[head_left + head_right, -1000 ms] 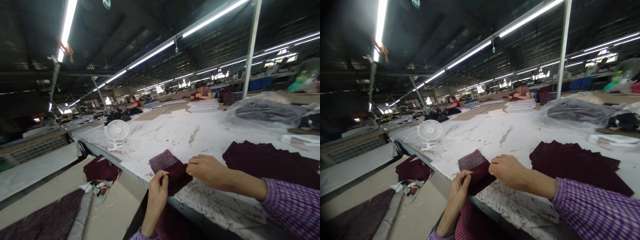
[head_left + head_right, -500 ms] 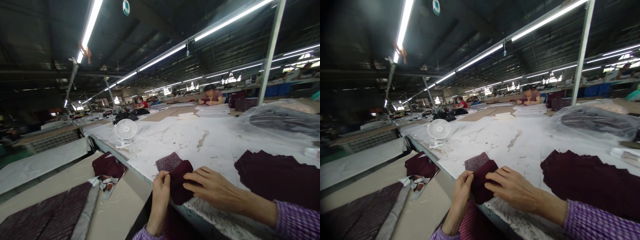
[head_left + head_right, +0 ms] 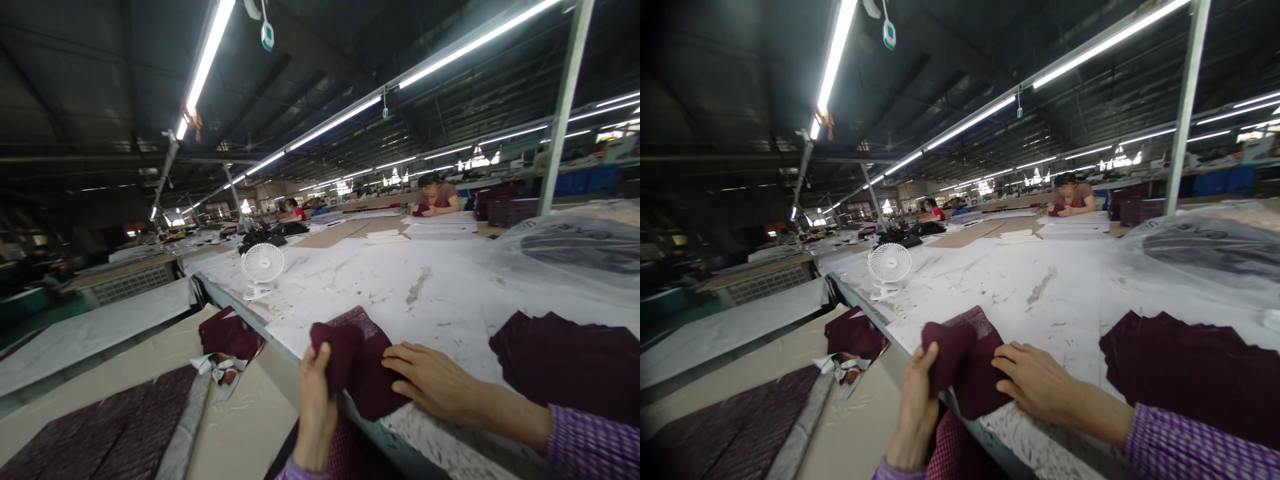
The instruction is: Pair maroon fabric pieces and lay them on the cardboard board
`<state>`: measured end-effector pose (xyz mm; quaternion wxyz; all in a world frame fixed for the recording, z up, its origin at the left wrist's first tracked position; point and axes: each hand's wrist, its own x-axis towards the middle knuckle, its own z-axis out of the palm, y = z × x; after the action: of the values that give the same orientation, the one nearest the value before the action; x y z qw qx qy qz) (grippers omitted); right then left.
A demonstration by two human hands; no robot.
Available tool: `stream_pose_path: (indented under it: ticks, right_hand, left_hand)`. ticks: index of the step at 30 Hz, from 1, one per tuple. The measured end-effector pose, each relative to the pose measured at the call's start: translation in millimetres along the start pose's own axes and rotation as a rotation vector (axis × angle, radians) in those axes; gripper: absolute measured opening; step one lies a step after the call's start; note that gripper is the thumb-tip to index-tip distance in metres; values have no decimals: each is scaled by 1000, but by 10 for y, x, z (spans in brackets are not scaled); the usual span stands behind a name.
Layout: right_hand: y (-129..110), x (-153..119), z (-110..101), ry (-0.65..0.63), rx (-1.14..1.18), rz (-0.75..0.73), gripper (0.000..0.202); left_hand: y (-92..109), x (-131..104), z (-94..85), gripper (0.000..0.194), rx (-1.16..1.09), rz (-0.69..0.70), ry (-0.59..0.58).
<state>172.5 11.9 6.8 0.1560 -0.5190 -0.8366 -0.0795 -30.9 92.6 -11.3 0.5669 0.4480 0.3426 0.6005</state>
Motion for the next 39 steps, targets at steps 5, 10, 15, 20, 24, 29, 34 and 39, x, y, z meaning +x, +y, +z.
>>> stream_pose_path:
  ticks: [5,10,15,20,24,29,34,39]
  right_hand:
    - [-19,-10,-50,-53,52,14,31]
    - [25,23,-96,-64,247,59,33]
    - [117,-23,-345,-191,927,580,66]
    - [160,-322,-525,-351,1095,691,68]
    - [201,-539,-452,-245,1007,598,68]
    - [233,-626,-453,-223,927,587,61]
    - [246,-631,-519,-205,616,560,53]
    - [317,-670,-610,-205,308,449,33]
  left_hand:
    - [432,366,-654,17,-374,-40,524]
    - [463,96,-490,18,-17,162,403]
    - [69,-557,88,29,560,207,-394]
    - [-190,-979,239,24,724,458,-786]
    - [20,-982,301,14,701,513,-994]
    - [190,-704,610,27,837,453,-707]
    - [-129,-493,951,20,1017,398,-698]
    - [-273,-538,1045,23,1130,618,-783]
